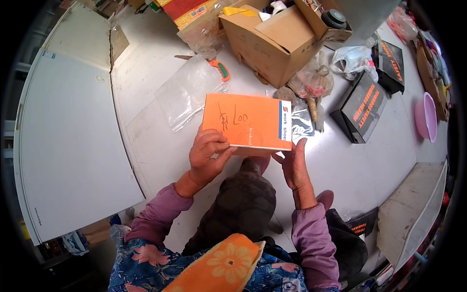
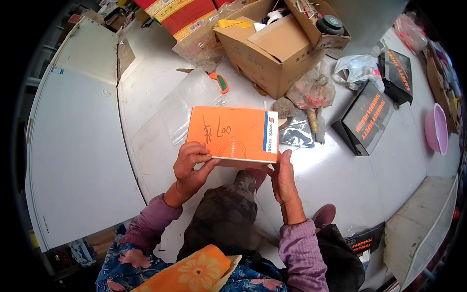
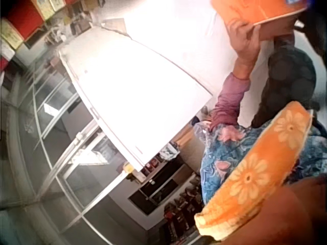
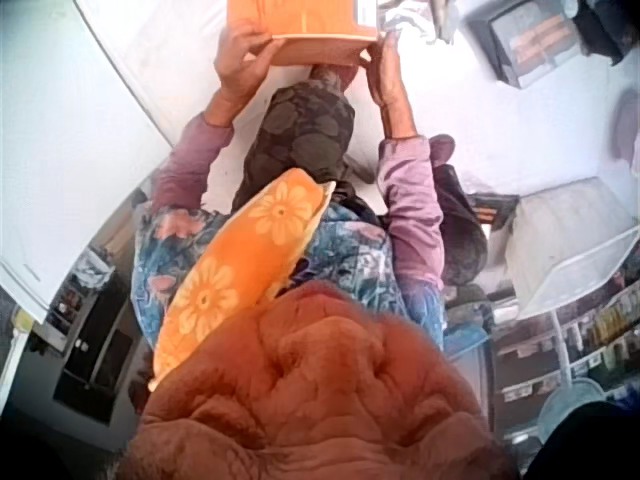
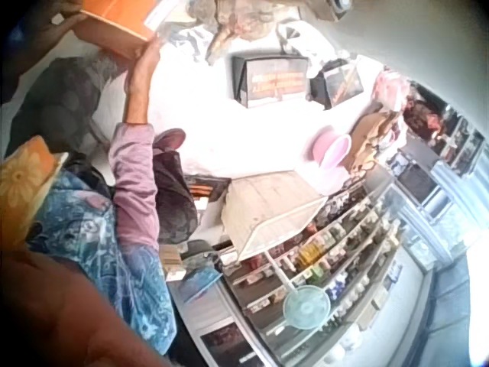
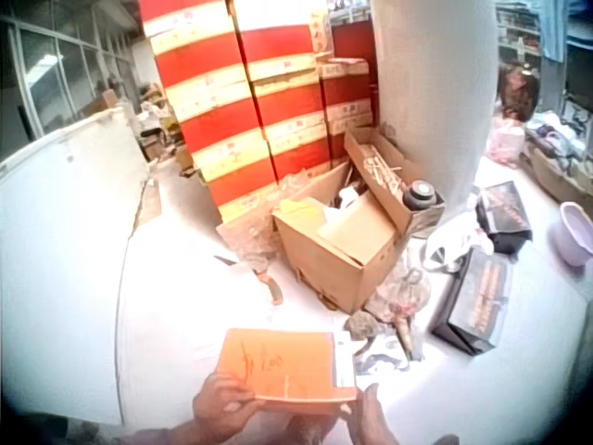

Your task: The person assembles a black safety shoe box by folding and pressing its flaps, then places a blue package on top. Next, the person assembles an orange shoe box by folding its sides and flaps, then places the blue package inside.

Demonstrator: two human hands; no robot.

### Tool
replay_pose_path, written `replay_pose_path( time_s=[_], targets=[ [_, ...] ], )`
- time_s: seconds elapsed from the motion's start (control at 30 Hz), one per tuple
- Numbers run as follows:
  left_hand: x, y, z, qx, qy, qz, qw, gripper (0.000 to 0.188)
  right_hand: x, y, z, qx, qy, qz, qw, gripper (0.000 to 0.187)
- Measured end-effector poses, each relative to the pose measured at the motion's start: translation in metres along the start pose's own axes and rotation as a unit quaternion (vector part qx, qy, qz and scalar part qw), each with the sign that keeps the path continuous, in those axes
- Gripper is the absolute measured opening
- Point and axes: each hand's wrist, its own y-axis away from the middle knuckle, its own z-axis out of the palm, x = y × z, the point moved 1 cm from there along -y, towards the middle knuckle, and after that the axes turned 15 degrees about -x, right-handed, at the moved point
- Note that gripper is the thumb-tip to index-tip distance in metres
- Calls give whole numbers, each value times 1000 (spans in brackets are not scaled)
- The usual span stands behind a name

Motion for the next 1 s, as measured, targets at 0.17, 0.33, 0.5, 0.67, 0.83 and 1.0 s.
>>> replay_pose_path(
  time_s=[0.17, 0.33, 0.5, 0.67, 0.83, 1.0],
  targets=[
    [45, -48, 1, 0, 55, 68, 996, 40, -21, 68, 8, 167, -48, -173, 969, 65],
    [89, -120, 12, -115, 488, -126, 856, 67, -41, 137, 31, 306, 72, -296, 902, 34],
    [146, -121, 23, -336, 508, -148, 779, 53, -26, 204, 28, 397, 245, -318, 826, 26],
    [146, -55, 100, -185, 509, -406, 736, 62, 45, 221, -16, 450, 332, -255, 789, 35],
    [91, 33, 188, -273, 373, -517, 720, 29, 125, 228, -61, 394, 81, 3, 915, 29],
    [71, 110, 228, -427, 249, -449, 745, 21, 155, 241, -95, 422, 4, 71, 904, 43]
  ],
)
